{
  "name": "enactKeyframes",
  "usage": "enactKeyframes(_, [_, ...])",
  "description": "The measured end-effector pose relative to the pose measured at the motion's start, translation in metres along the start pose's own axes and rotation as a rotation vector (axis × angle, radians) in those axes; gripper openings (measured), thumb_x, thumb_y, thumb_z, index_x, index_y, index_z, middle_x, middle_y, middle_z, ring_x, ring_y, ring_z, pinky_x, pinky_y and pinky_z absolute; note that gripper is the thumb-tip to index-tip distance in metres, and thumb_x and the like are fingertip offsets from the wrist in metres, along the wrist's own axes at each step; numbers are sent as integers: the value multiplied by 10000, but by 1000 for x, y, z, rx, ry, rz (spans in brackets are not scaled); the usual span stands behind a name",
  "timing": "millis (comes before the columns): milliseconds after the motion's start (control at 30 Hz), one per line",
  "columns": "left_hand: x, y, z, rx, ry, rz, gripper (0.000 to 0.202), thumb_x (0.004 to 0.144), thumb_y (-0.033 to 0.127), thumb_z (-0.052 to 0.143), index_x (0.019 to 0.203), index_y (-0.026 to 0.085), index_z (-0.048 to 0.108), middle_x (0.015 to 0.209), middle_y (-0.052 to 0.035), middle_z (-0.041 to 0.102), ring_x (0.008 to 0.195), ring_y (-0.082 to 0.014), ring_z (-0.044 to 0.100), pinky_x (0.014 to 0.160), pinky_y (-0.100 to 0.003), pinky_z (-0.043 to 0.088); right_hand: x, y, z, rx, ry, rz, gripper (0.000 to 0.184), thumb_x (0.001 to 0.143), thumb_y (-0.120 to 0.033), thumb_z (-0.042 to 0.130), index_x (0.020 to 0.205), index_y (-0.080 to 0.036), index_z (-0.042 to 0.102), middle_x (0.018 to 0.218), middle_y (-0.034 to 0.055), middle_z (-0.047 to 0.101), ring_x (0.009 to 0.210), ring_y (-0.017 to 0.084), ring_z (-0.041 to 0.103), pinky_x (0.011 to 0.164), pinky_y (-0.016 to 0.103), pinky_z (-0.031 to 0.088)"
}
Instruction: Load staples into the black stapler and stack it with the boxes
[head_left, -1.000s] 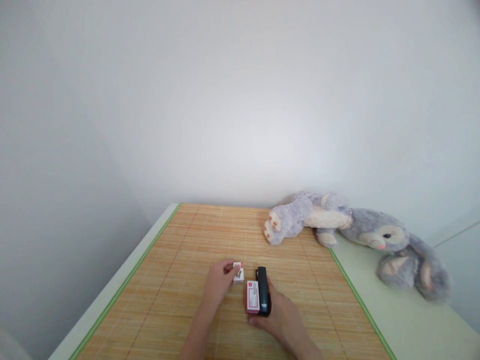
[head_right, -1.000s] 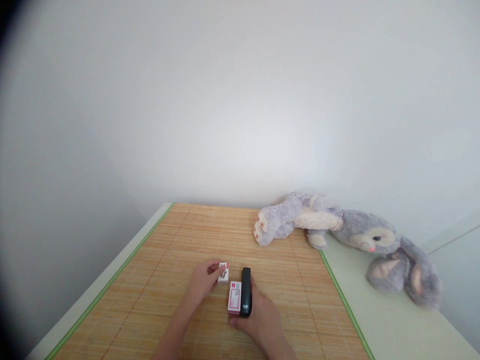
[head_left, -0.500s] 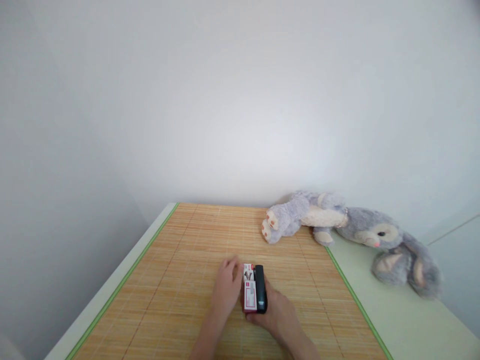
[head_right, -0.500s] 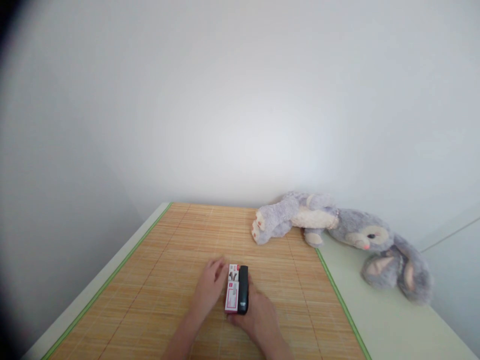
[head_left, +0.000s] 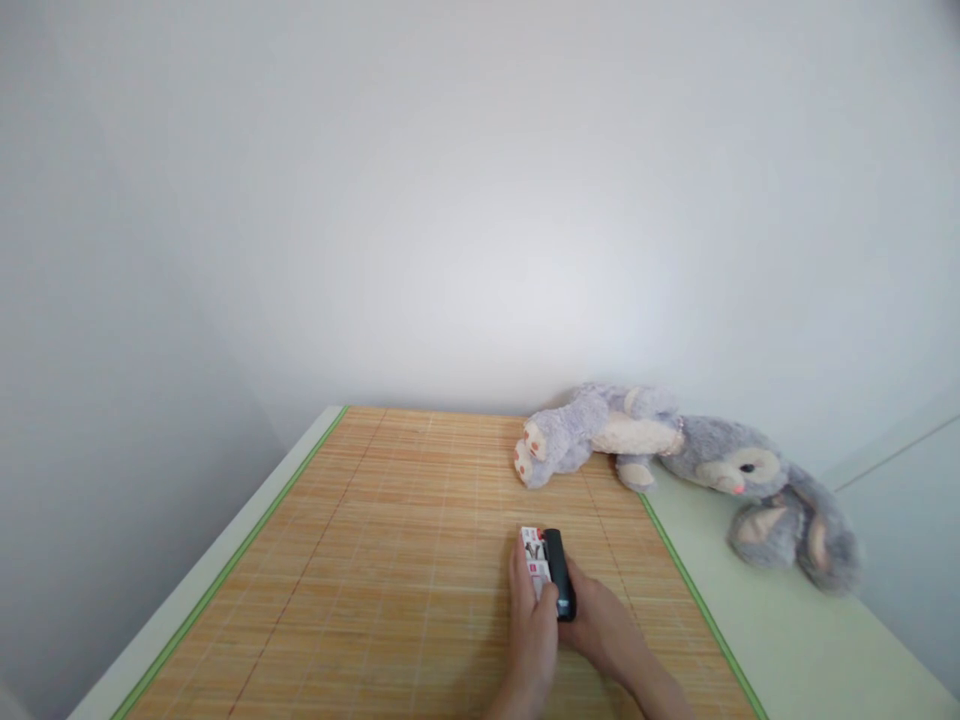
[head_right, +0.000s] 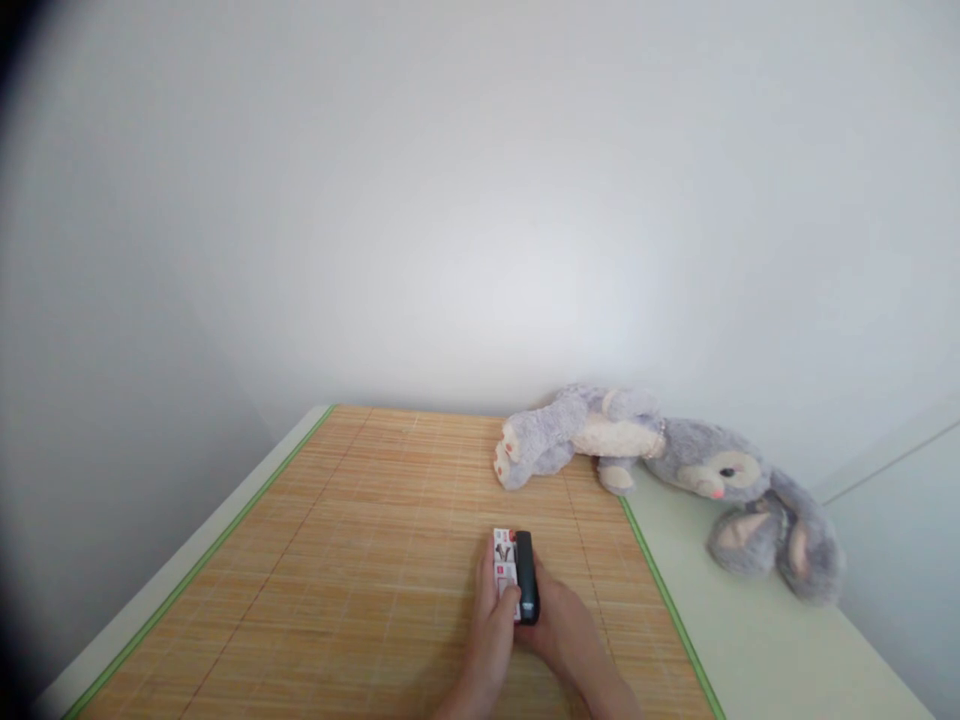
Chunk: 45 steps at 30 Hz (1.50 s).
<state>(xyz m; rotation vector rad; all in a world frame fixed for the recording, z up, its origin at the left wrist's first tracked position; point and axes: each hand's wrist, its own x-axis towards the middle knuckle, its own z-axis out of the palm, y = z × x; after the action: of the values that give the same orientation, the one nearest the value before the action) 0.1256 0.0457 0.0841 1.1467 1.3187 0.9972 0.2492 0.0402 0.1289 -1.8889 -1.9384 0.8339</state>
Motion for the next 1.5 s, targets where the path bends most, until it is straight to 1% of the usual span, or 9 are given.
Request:
enactKeyframes(167, [12, 15, 71, -12, -95, -27, 879, 841, 159, 418, 1648, 156, 71, 1738, -35, 110, 1591, -164, 132, 1284, -269, 166, -2, 57, -46, 0, -2, 53, 730, 699, -287, 686, 1409, -225, 528, 1086, 88, 784, 944, 280, 741, 773, 299, 499])
enactKeyframes(300, [15, 22, 90, -18, -142, 9, 779, 903, 169, 365, 1644, 166, 123, 1717, -62, 208, 1576, -147, 200, 1270, -285, 223, -1, 76, -69, -29, -25, 101, 743, 682, -314, 718, 1398, -222, 545, 1114, 82, 778, 967, 281, 735, 812, 311, 503])
enactKeyframes(433, [20, 23, 56, 152, -184, 219, 643, 972, 192, 279, 1614, 205, 262, 1632, -84, 406, 1507, -167, 371, 1244, -380, 317, -1, 81, -73, -39, -26, 114, 760, 650, -373, 779, 1367, -234, 569, 1084, 65, 782, 940, 283, 731, 810, 320, 500])
enactKeyframes(533, [31, 27, 17, 309, -247, 371, 674, 896, 228, 484, 1563, 235, 391, 1624, -68, 421, 1513, -225, 352, 1283, -456, 232, -1, 83, -72, -17, -35, 79, 744, 658, -413, 785, 1351, -237, 576, 1057, 53, 784, 901, 272, 727, 779, 314, 498])
enactKeyframes(633, [41, 34, -5, 414, -347, 475, 786, 758, 255, 671, 1517, 288, 471, 1590, -28, 475, 1498, -253, 363, 1306, -453, 162, 0, 85, -73, -1, -42, 57, 756, 664, -420, 779, 1364, -227, 568, 1067, 59, 782, 905, 277, 724, 782, 319, 500])
enactKeyframes(967, [45, 36, -5, 546, -376, 528, 787, 778, 311, 674, 1530, 330, 444, 1591, -15, 477, 1484, -264, 387, 1292, -492, 158, 1, 87, -70, -1, -29, 82, 793, 658, -392, 775, 1398, -217, 548, 1092, 75, 782, 946, 296, 726, 831, 337, 510])
enactKeyframes(1300, [44, 40, -5, 595, -380, 546, 791, 795, 297, 642, 1552, 332, 416, 1599, -8, 467, 1499, -236, 378, 1298, -450, 160, 1, 74, -71, 22, -14, 96, 791, 660, -382, 763, 1401, -198, 558, 1133, 86, 768, 978, 297, 714, 835, 347, 519])
enactKeyframes(1400, [41, 40, -10, 619, -382, 550, 794, 807, 266, 626, 1566, 316, 400, 1625, -2, 429, 1514, -211, 360, 1301, -397, 175, -4, 79, -74, 59, -19, 103, 991, 662, -405, 752, 1550, -170, 381, 1069, 78, 762, 928, 285, 704, 819, 360, 521])
enactKeyframes(1500, [31, 30, -36, 647, -360, 539, 746, 876, 246, 543, 1593, 302, 347, 1657, 5, 368, 1529, -190, 332, 1305, -387, 177, -25, 96, -75, 89, 18, 143, 1169, 731, -474, 708, 1645, -124, 69, 803, 20, 700, 749, 270, 671, 721, 382, 507])
